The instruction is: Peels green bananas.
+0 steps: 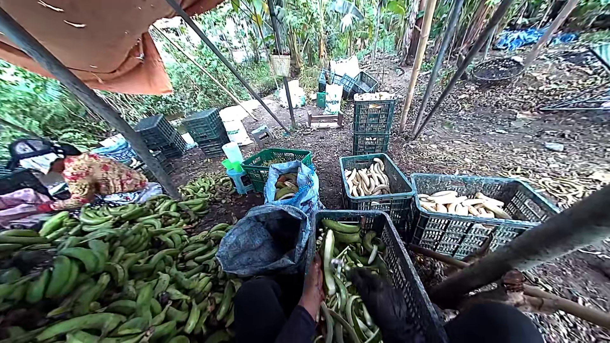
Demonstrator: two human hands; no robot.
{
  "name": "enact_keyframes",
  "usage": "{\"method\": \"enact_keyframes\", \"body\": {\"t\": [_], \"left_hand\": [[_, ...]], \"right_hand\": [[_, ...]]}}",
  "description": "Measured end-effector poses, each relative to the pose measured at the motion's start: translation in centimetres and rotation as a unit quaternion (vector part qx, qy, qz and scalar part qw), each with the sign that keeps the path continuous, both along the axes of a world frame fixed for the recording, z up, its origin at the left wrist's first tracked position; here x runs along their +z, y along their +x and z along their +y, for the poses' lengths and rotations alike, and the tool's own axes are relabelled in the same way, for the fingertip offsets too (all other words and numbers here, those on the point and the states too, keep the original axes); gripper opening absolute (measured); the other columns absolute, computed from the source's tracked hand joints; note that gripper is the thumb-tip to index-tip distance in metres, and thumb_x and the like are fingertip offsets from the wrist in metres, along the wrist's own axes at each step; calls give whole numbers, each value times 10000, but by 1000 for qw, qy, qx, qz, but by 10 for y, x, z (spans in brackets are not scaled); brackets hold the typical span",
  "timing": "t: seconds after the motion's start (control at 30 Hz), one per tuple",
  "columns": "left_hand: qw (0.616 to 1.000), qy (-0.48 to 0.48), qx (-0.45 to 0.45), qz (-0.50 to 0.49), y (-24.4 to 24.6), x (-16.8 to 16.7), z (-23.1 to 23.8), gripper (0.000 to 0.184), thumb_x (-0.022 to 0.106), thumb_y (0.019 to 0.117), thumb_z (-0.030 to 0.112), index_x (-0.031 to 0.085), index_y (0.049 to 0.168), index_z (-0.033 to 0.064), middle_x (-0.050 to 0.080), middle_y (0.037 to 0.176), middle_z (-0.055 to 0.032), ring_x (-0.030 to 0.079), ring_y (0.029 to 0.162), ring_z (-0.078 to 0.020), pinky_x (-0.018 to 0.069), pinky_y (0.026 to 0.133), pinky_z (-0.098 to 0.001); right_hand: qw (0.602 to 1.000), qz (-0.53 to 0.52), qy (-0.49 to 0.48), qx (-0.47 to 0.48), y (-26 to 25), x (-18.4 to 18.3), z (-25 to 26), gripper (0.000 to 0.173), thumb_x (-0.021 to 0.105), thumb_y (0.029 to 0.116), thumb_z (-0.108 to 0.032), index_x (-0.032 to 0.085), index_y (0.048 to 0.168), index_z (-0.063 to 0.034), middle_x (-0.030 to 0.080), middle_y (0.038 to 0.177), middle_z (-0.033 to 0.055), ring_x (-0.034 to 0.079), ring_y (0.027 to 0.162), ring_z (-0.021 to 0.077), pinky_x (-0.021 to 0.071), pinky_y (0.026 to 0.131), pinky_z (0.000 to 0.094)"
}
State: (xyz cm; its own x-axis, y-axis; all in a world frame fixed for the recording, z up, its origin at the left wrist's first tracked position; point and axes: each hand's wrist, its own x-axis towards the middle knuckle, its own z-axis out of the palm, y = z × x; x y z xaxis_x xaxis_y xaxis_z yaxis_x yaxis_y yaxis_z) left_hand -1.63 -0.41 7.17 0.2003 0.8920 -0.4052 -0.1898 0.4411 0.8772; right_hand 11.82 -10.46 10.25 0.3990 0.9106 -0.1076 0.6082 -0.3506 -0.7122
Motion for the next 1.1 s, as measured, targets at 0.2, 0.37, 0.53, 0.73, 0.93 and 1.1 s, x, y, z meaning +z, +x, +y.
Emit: {"method": "enact_keyframes", "body": {"t": [0.2, 0.37, 0.53, 0.73, 0.93, 1.1], "left_hand": [[997, -29, -45, -52, 14, 18, -2, 381, 290, 1132, 285, 550, 1270, 43, 645, 848, -59, 630, 667, -111, 546, 587, -268], [980, -117, -145, 76, 12, 24, -21, 552, 263, 1109, 483, 602, 1208, 59, 599, 799, -87, 554, 604, -167, 474, 539, -322], [989, 122, -8, 86, 22, 8, -12, 537, 336, 1122, 219, 203, 1596, 3, 436, 1508, -241, 522, 1306, -229, 445, 1083, -371], [939, 285, 132, 138, 40, 0, 5, 613, 260, 1097, 119, -50, 1587, -79, 108, 1638, -346, 249, 1524, -335, 226, 1235, -373], [955, 92, -278, 48, 13, 26, -10, 521, 264, 1124, 254, 212, 1593, 35, 568, 1371, -164, 616, 1144, -121, 516, 985, -311], [971, 169, -116, 121, 17, 17, -8, 613, 379, 1105, 220, 122, 1598, -39, 422, 1498, -314, 544, 1306, -285, 452, 1100, -412]], "right_hand": [[993, -34, 98, -64, -14, -39, 6, 423, 536, 1000, -538, 781, 1158, -231, 765, 965, 100, 720, 932, 336, 525, 806, 633], [981, -100, 115, -117, 47, -1, 66, 472, 490, 1028, -549, 728, 1279, -228, 743, 1127, 165, 683, 1078, 410, 490, 933, 645], [998, -31, 37, -31, 17, 11, 33, 504, 420, 1040, -588, 740, 1233, -249, 761, 1060, 107, 709, 1032, 334, 505, 897, 640], [995, -23, -3, -97, -25, -18, -21, 538, 399, 1008, -653, 782, 1133, -297, 770, 934, 63, 722, 937, 301, 497, 800, 620], [992, -82, 84, -47, 42, -15, 52, 504, 433, 1031, -589, 739, 1241, -248, 750, 1072, 145, 685, 1060, 386, 489, 925, 650], [995, -60, 72, -21, 37, 23, 69, 505, 454, 1026, -592, 730, 1273, -249, 728, 1167, 148, 645, 1154, 380, 456, 984, 637]]}}
